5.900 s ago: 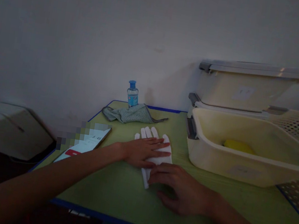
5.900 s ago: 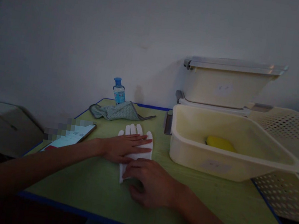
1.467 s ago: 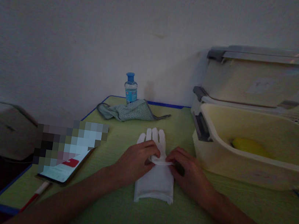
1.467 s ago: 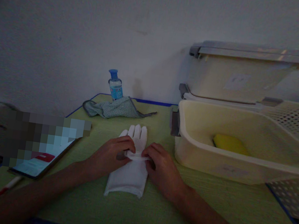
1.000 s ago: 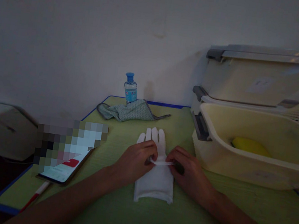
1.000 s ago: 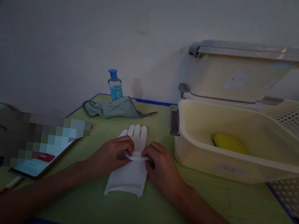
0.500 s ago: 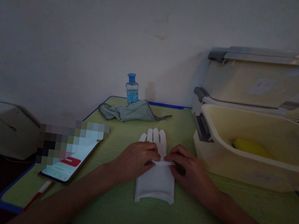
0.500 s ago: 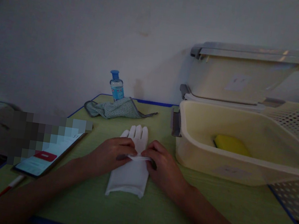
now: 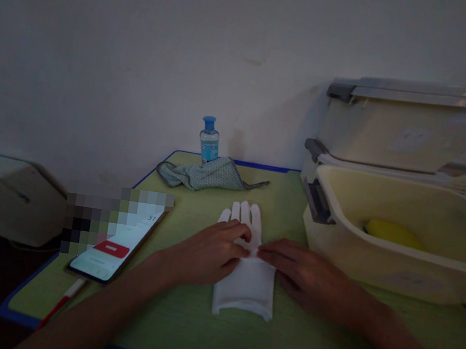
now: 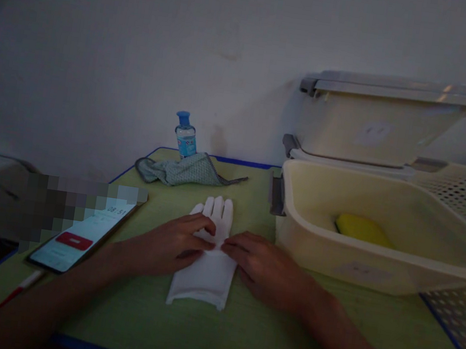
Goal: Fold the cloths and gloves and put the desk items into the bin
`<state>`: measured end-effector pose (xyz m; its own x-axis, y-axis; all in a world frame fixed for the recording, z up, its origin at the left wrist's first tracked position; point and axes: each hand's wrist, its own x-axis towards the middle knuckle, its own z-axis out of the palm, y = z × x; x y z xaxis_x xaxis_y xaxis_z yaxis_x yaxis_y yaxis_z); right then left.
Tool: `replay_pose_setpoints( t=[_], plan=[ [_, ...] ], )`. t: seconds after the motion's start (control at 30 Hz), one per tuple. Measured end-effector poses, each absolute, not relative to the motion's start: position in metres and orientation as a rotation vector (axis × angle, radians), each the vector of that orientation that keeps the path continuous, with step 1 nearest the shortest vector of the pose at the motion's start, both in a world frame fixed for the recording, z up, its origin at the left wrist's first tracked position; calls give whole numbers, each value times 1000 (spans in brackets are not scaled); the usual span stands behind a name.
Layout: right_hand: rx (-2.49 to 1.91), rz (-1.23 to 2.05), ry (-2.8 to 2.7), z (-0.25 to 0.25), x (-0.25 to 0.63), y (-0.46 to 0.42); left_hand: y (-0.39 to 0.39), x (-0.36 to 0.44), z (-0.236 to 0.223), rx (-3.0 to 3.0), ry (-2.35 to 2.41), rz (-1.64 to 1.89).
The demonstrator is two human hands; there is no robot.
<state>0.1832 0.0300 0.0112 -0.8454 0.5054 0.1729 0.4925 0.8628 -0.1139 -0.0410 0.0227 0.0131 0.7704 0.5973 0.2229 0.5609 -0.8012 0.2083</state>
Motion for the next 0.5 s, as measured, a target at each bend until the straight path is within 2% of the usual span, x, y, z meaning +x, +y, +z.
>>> replay_pose_setpoints(
  t=[0.23, 0.5],
  plan=[
    [-631, -205, -2854, 8, 184, 31, 24, -40, 12, 2865, 919, 352],
    [-680, -75, -2908, 14, 185, 31, 25, -43, 12, 2896, 926, 260]
  ],
)
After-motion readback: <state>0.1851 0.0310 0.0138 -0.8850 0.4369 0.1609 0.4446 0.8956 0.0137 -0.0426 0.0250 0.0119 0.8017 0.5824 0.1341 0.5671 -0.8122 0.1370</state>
